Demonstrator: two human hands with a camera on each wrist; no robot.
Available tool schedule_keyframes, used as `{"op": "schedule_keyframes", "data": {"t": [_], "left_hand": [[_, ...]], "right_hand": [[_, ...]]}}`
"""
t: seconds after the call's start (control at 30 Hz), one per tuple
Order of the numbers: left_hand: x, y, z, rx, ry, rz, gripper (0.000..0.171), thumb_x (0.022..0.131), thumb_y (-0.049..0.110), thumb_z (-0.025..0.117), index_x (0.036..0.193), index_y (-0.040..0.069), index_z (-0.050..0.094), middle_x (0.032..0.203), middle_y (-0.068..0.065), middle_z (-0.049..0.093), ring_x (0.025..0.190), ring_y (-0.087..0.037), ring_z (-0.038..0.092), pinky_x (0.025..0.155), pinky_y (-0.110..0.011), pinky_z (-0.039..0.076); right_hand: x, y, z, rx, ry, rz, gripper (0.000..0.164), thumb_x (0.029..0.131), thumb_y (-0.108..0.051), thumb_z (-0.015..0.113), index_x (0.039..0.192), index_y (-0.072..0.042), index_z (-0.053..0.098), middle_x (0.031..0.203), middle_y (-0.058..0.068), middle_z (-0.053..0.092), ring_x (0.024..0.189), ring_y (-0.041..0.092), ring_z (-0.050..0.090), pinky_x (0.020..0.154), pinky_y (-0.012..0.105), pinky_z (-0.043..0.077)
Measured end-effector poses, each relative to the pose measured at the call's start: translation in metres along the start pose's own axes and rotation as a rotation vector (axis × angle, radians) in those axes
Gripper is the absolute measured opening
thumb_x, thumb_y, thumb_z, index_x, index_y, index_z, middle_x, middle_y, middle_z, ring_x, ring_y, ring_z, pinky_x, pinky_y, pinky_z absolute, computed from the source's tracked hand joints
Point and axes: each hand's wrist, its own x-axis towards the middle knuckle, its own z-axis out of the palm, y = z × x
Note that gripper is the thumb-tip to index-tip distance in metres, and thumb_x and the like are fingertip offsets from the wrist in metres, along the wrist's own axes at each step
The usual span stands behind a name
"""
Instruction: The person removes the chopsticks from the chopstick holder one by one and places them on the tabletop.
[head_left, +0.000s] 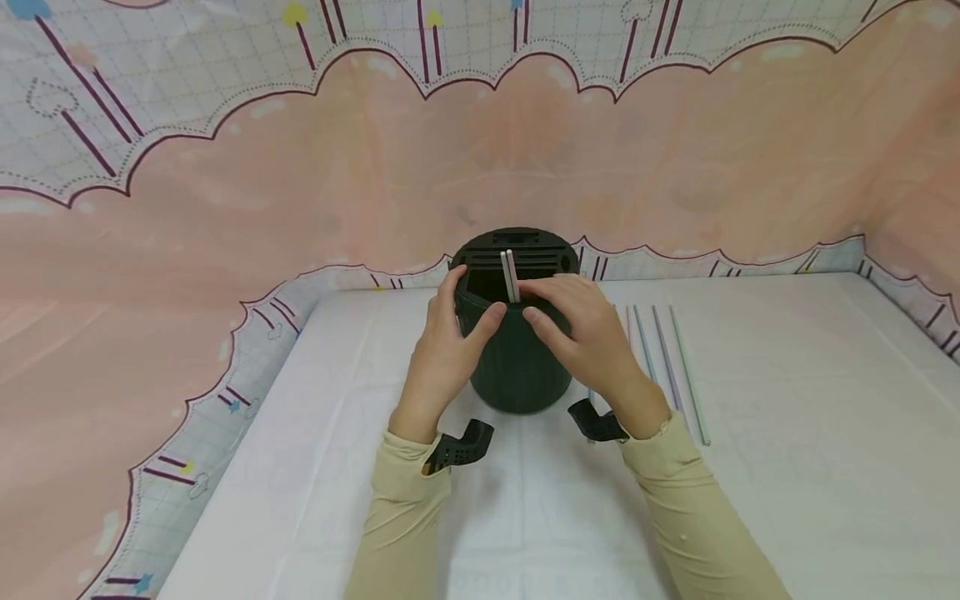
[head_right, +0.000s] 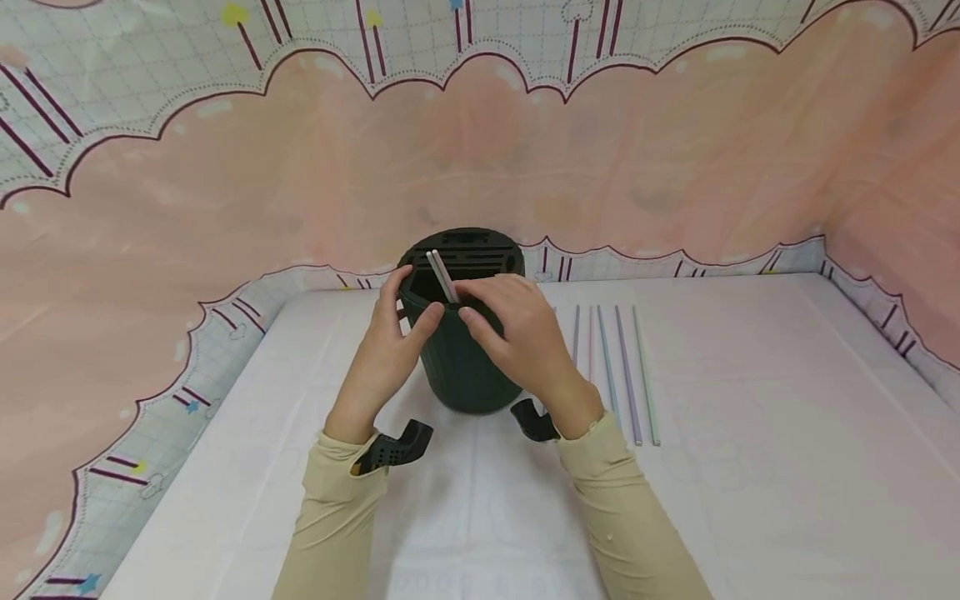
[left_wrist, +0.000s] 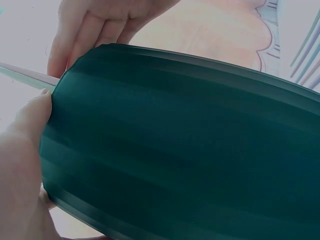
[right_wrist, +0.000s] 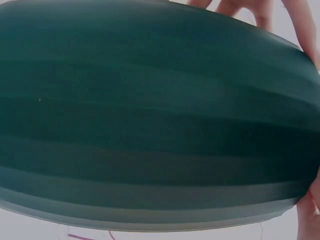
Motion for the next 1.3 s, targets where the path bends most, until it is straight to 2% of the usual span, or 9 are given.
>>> {"op": "schedule_keyframes", "data": {"t": [0.13,0.27,0.5,0.67,0.9,1.07,1.17,1.3], "left_hand": [[-0.001,0.000,0.000,0.009,0.008,0.014,0.071,0.076,0.073,0.039,0.136,0.048,0.010,0.141,-0.004,0.024,0.113,-0.034,0.044,0.083,-0.054,0.037],[-0.002,-0.001,0.001,0.016,0.015,0.020,0.071,0.076,0.073,0.038,0.136,0.047,0.011,0.140,-0.004,0.024,0.110,-0.033,0.046,0.082,-0.054,0.038],[-0.001,0.000,0.001,0.023,0.017,0.014,0.071,0.076,0.073,0.038,0.136,0.047,0.011,0.141,-0.004,0.025,0.109,-0.033,0.046,0.082,-0.054,0.038],[-0.001,-0.001,0.001,0.032,0.019,0.015,0.073,0.075,0.074,0.038,0.137,0.045,0.011,0.140,-0.005,0.025,0.109,-0.034,0.046,0.082,-0.053,0.039],[0.000,0.000,0.001,0.033,0.014,0.010,0.073,0.075,0.074,0.038,0.137,0.046,0.011,0.141,-0.004,0.024,0.106,-0.034,0.049,0.078,-0.053,0.041],[-0.001,0.001,0.000,0.033,0.009,0.006,0.074,0.074,0.074,0.039,0.137,0.046,0.011,0.141,-0.003,0.024,0.103,-0.033,0.050,0.075,-0.051,0.042],[0.000,0.002,0.000,0.044,0.010,0.001,0.074,0.074,0.075,0.039,0.136,0.047,0.011,0.141,-0.003,0.025,0.100,-0.033,0.051,0.072,-0.050,0.043],[-0.001,0.002,0.000,0.050,0.009,-0.004,0.074,0.073,0.075,0.039,0.136,0.048,0.011,0.140,-0.003,0.026,0.098,-0.031,0.052,0.070,-0.048,0.044]], "right_hand": [[0.000,-0.004,-0.001,-0.080,-0.058,-0.016,0.034,0.084,-0.016,0.061,0.116,-0.004,0.058,0.109,0.008,0.061,0.106,0.023,0.051,0.100,0.040,0.026],[0.000,-0.005,0.000,-0.130,-0.081,-0.018,0.034,0.084,-0.016,0.062,0.116,-0.003,0.058,0.103,0.009,0.062,0.102,0.023,0.052,0.101,0.039,0.024],[0.001,-0.007,0.002,-0.134,-0.037,-0.003,0.029,0.083,-0.011,0.063,0.110,-0.002,0.061,0.097,0.009,0.064,0.096,0.024,0.054,0.102,0.037,0.024],[0.001,-0.009,0.002,-0.120,-0.020,0.044,0.030,0.081,-0.011,0.065,0.109,-0.001,0.061,0.098,0.009,0.064,0.098,0.024,0.055,0.103,0.035,0.023],[0.001,-0.010,0.002,-0.048,0.067,0.112,0.023,0.081,-0.007,0.064,0.104,-0.003,0.063,0.097,0.008,0.064,0.104,0.024,0.054,0.100,0.035,0.028],[0.003,-0.010,0.002,-0.014,0.086,0.121,0.020,0.082,-0.007,0.064,0.102,-0.005,0.063,0.097,0.003,0.063,0.098,0.017,0.053,0.089,0.031,0.039],[0.004,-0.010,0.004,0.037,0.095,0.133,0.019,0.082,-0.007,0.063,0.101,-0.006,0.063,0.100,0.001,0.061,0.093,0.014,0.052,0.081,0.030,0.041],[0.006,-0.012,0.001,0.146,0.169,0.199,0.013,0.084,-0.004,0.060,0.097,-0.006,0.063,0.102,0.001,0.060,0.094,0.014,0.053,0.079,0.029,0.042]]}}
